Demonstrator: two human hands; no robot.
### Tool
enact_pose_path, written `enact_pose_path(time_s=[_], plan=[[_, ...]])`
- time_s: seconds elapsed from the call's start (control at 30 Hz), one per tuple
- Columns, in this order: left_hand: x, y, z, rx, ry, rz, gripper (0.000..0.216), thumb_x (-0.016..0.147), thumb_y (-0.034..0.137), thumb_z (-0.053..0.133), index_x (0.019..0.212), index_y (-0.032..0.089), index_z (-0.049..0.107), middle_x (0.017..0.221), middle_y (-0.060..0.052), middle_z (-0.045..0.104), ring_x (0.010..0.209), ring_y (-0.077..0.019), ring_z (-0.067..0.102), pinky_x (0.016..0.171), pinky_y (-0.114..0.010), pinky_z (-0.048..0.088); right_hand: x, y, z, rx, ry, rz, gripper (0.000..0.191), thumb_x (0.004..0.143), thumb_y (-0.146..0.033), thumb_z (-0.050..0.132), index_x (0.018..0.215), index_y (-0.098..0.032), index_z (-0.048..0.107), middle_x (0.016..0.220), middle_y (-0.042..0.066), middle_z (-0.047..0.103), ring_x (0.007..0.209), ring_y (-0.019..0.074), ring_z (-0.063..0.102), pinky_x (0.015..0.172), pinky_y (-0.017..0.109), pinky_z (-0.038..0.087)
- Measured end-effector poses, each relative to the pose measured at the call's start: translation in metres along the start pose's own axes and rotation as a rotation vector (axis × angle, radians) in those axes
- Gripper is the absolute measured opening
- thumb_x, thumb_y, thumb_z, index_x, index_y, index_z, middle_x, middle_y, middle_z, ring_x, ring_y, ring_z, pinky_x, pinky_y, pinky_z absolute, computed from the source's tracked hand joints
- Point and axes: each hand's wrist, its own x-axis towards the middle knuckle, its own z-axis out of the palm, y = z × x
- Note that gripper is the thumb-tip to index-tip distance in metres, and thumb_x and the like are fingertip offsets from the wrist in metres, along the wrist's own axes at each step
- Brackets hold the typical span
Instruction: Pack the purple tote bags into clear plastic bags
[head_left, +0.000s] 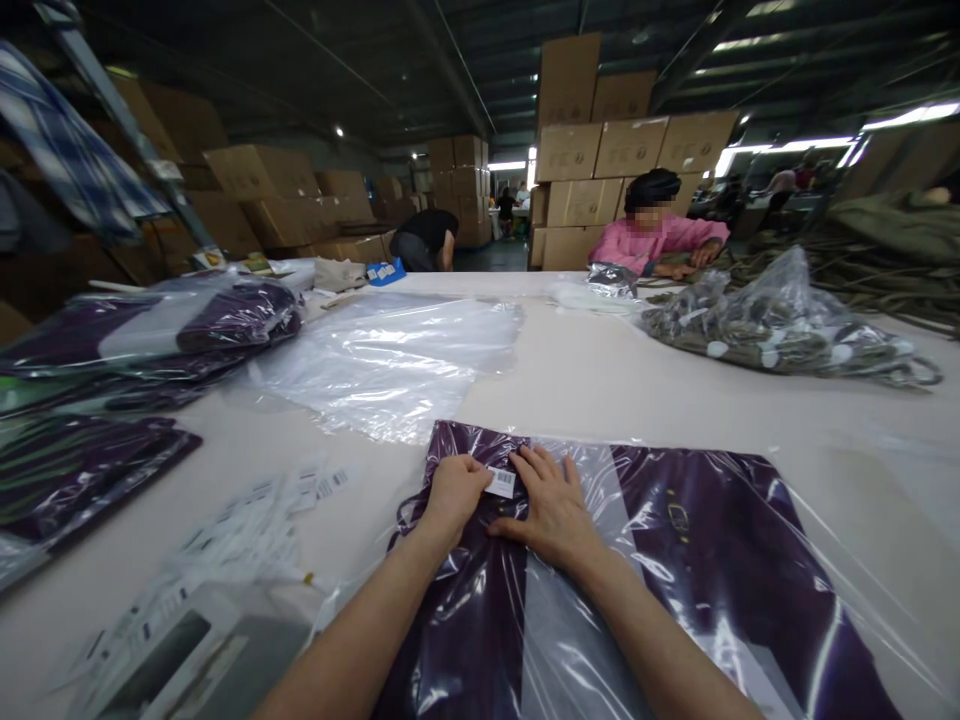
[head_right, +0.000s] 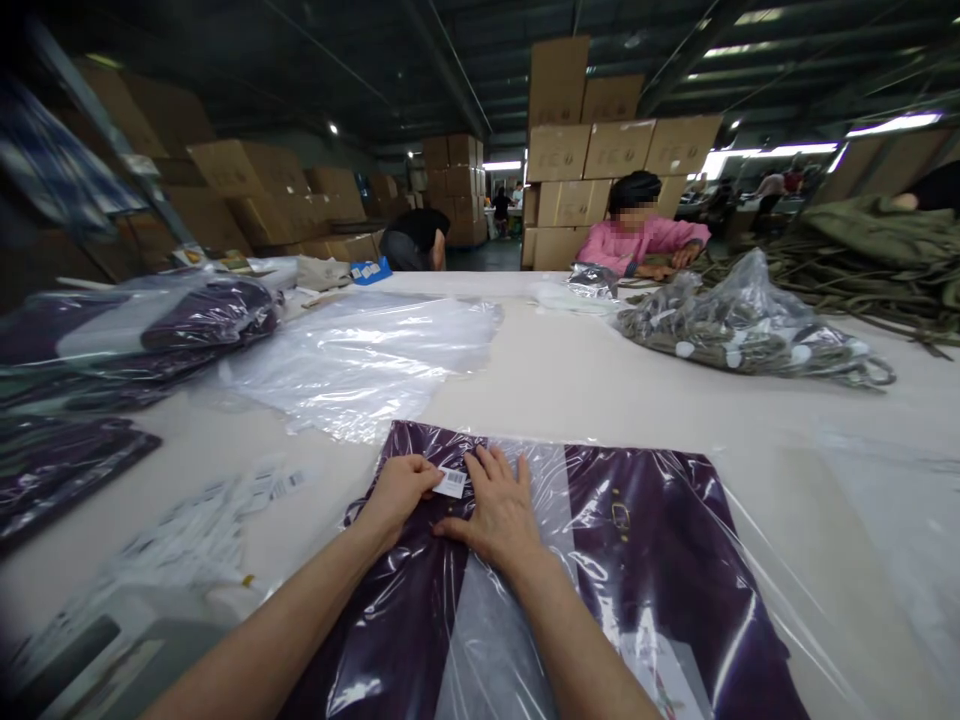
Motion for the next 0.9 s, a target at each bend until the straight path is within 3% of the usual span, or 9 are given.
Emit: enact_pose_path(time_s=[0.23, 0.37, 0.5, 0.6, 0.9], plan=[[0.001, -0.003, 0.000, 0.238, 0.020, 0.052, 0.016, 0.065, 0.011, 0.058, 0.050, 0.017, 0.054, 0.049, 0.003, 0.052, 0.051, -0.0115, 0.048, 0.054, -0.023, 0.035, 0.000, 0.002, 0.005, 0.023, 0.048, -0.027, 0.091, 0.062, -0.060, 0.072, 0.136, -0.015, 0.042, 0.143, 0.015, 0.039, 0.136, 0.0316, 0.028, 0.112, 0.056, 0.009], [-0.001, 0.001, 0.001, 0.407, 0.032, 0.077, 0.016, 0.069, 0.007, 0.058, 0.055, 0.015, 0.057, 0.052, 0.003, 0.053, 0.055, -0.0113, 0.050, 0.060, -0.023, 0.036, -0.003, 0.004, 0.010, 0.039, 0.144, -0.065, 0.088, 0.061, -0.053, 0.076, 0.133, -0.015, 0.043, 0.140, 0.016, 0.043, 0.133, 0.0339, 0.032, 0.110, 0.059, 0.013], [-0.006, 0.005, 0.002, 0.554, 0.055, 0.107, 0.016, 0.073, 0.005, 0.057, 0.059, 0.013, 0.061, 0.060, 0.000, 0.057, 0.064, -0.0125, 0.053, 0.067, -0.024, 0.037, -0.009, 0.005, 0.010, 0.071, 0.326, -0.237, 0.059, 0.067, -0.037, 0.075, 0.119, -0.018, 0.054, 0.121, 0.012, 0.058, 0.122, 0.0293, 0.045, 0.108, 0.055, 0.020], [-0.008, 0.005, 0.003, 0.628, 0.057, 0.128, 0.015, 0.075, 0.007, 0.057, 0.063, 0.013, 0.063, 0.066, -0.001, 0.060, 0.069, -0.0131, 0.055, 0.069, -0.024, 0.038, -0.013, 0.004, 0.008, 0.098, 0.384, -0.318, 0.038, 0.071, -0.029, 0.072, 0.106, -0.021, 0.061, 0.102, 0.007, 0.062, 0.105, 0.0238, 0.053, 0.104, 0.049, 0.027], [-0.006, 0.004, 0.000, 0.737, 0.034, 0.177, 0.012, 0.077, 0.011, 0.059, 0.067, 0.012, 0.065, 0.069, -0.002, 0.064, 0.067, -0.0123, 0.058, 0.068, -0.022, 0.041, -0.011, 0.005, 0.011, 0.060, 0.360, -0.307, 0.026, 0.074, -0.027, 0.069, 0.098, -0.019, 0.065, 0.099, 0.007, 0.062, 0.097, 0.0234, 0.052, 0.094, 0.044, 0.034]])
